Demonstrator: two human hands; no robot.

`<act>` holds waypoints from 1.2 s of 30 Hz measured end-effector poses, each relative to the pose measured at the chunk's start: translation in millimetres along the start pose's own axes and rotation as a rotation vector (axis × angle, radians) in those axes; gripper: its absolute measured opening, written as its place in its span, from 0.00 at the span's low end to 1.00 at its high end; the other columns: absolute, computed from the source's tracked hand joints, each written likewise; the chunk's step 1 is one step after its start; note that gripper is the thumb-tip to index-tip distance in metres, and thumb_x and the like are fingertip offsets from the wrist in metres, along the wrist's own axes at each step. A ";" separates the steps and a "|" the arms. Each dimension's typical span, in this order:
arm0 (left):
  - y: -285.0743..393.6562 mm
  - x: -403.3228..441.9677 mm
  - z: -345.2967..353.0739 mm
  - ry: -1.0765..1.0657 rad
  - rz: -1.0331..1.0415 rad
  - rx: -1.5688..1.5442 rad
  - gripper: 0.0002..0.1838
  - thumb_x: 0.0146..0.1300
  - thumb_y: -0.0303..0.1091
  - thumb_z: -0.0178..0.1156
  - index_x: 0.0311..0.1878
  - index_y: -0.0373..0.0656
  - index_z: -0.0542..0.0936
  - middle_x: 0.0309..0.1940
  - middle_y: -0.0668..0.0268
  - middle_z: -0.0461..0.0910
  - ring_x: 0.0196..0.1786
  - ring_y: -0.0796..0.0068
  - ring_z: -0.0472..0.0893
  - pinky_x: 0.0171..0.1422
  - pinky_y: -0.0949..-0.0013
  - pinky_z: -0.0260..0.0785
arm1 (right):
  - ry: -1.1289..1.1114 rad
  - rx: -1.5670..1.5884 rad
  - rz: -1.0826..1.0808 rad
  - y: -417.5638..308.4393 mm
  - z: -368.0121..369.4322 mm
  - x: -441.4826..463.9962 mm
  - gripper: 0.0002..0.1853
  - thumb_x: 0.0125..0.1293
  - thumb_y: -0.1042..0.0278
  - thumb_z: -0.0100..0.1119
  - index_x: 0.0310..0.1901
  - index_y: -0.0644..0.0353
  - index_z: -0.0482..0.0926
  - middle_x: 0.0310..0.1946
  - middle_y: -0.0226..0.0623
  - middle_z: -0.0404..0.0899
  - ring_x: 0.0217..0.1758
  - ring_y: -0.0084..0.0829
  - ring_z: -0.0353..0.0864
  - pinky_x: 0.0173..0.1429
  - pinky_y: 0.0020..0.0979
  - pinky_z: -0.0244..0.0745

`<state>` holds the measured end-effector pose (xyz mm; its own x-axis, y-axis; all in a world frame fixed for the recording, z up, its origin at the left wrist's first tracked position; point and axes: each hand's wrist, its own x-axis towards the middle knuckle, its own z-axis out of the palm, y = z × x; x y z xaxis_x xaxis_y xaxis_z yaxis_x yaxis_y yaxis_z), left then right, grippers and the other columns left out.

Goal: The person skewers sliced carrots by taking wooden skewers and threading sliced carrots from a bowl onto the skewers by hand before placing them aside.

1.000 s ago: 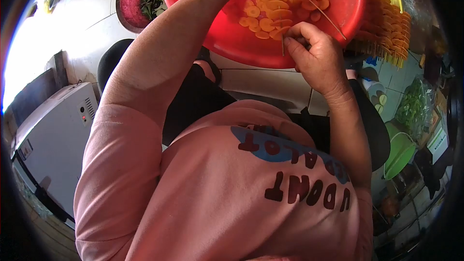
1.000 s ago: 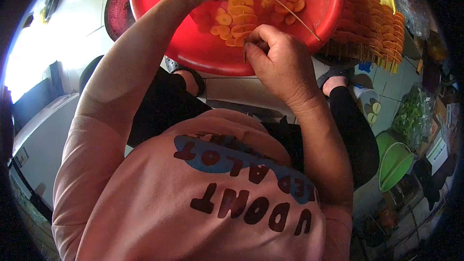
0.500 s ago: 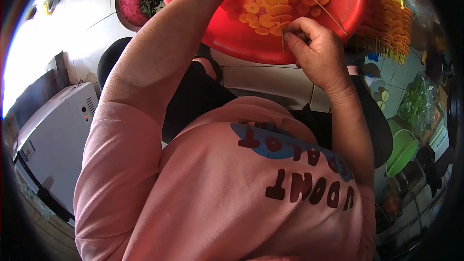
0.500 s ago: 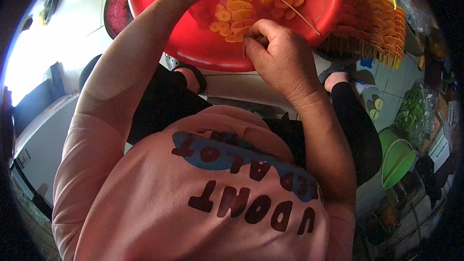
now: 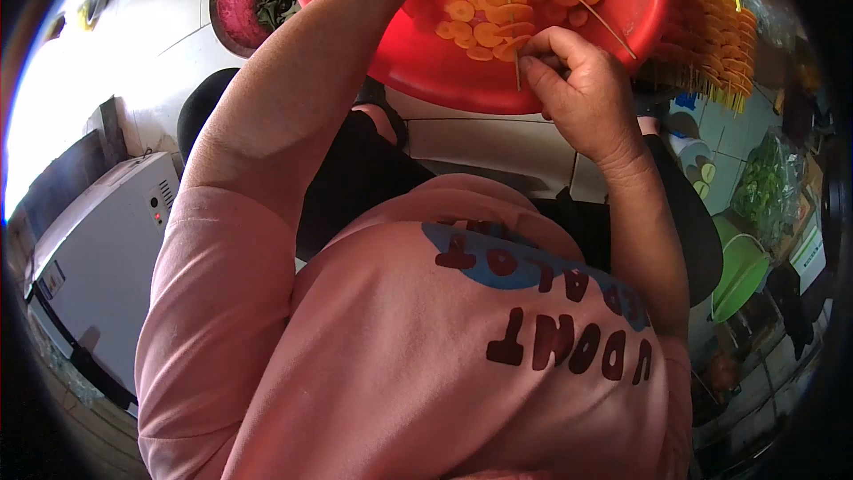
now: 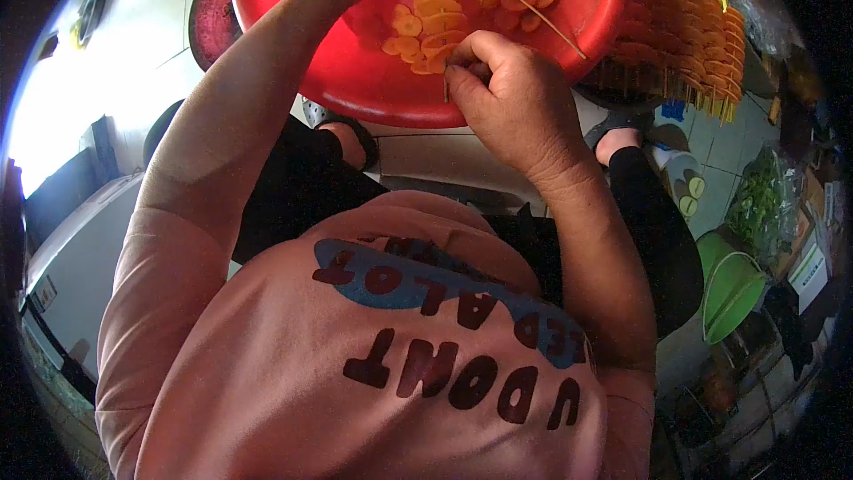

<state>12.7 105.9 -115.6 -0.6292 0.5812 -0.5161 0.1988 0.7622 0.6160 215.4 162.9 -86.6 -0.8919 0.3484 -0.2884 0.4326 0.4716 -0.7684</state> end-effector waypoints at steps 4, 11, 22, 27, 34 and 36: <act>-9.8 10.4 0.9 -0.076 0.032 -0.041 0.16 0.59 0.29 0.52 0.51 0.40 0.78 0.43 0.57 0.81 0.44 0.66 0.80 0.48 0.68 0.72 | 0.000 0.020 0.037 -0.3 1.3 -0.3 0.09 0.61 0.65 0.57 0.40 0.59 0.79 0.32 0.39 0.83 0.37 0.34 0.84 0.42 0.33 0.78; -17.1 22.3 7.5 0.016 0.076 0.109 0.16 0.59 0.30 0.52 0.50 0.40 0.78 0.41 0.58 0.81 0.42 0.66 0.81 0.45 0.68 0.73 | -0.001 0.001 0.022 -0.9 0.5 0.4 0.09 0.61 0.65 0.57 0.39 0.60 0.79 0.31 0.39 0.83 0.37 0.34 0.84 0.41 0.33 0.78; -10.4 9.5 2.6 -0.024 0.050 0.053 0.16 0.59 0.29 0.53 0.49 0.39 0.78 0.40 0.58 0.82 0.41 0.65 0.81 0.45 0.67 0.73 | 0.010 0.012 0.001 1.1 1.9 -0.1 0.09 0.61 0.65 0.56 0.39 0.59 0.79 0.31 0.39 0.83 0.37 0.35 0.84 0.41 0.33 0.77; 1.1 2.3 -0.5 -0.023 -0.063 0.028 0.17 0.60 0.31 0.53 0.52 0.37 0.76 0.45 0.56 0.80 0.47 0.65 0.79 0.49 0.67 0.71 | 0.002 0.011 0.012 -0.5 1.5 -0.2 0.09 0.61 0.65 0.56 0.39 0.60 0.79 0.31 0.39 0.83 0.37 0.34 0.84 0.41 0.33 0.77; -2.3 4.3 0.6 -0.040 -0.055 0.028 0.17 0.61 0.32 0.53 0.53 0.37 0.76 0.45 0.56 0.80 0.45 0.65 0.79 0.49 0.66 0.71 | 0.004 0.028 0.009 1.1 2.3 0.4 0.09 0.60 0.65 0.57 0.38 0.60 0.79 0.31 0.39 0.83 0.37 0.34 0.84 0.41 0.33 0.77; -2.8 1.8 2.3 0.064 0.079 0.160 0.16 0.62 0.31 0.53 0.52 0.37 0.76 0.43 0.58 0.81 0.43 0.66 0.79 0.49 0.66 0.71 | -0.001 0.023 0.016 -0.8 0.8 0.1 0.09 0.60 0.65 0.57 0.38 0.60 0.79 0.31 0.39 0.83 0.37 0.34 0.84 0.42 0.33 0.77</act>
<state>12.8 105.5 -119.6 -0.6526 0.6255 -0.4276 0.3633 0.7536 0.5479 214.8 161.9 -86.5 -0.8852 0.3549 -0.3009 0.4433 0.4474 -0.7767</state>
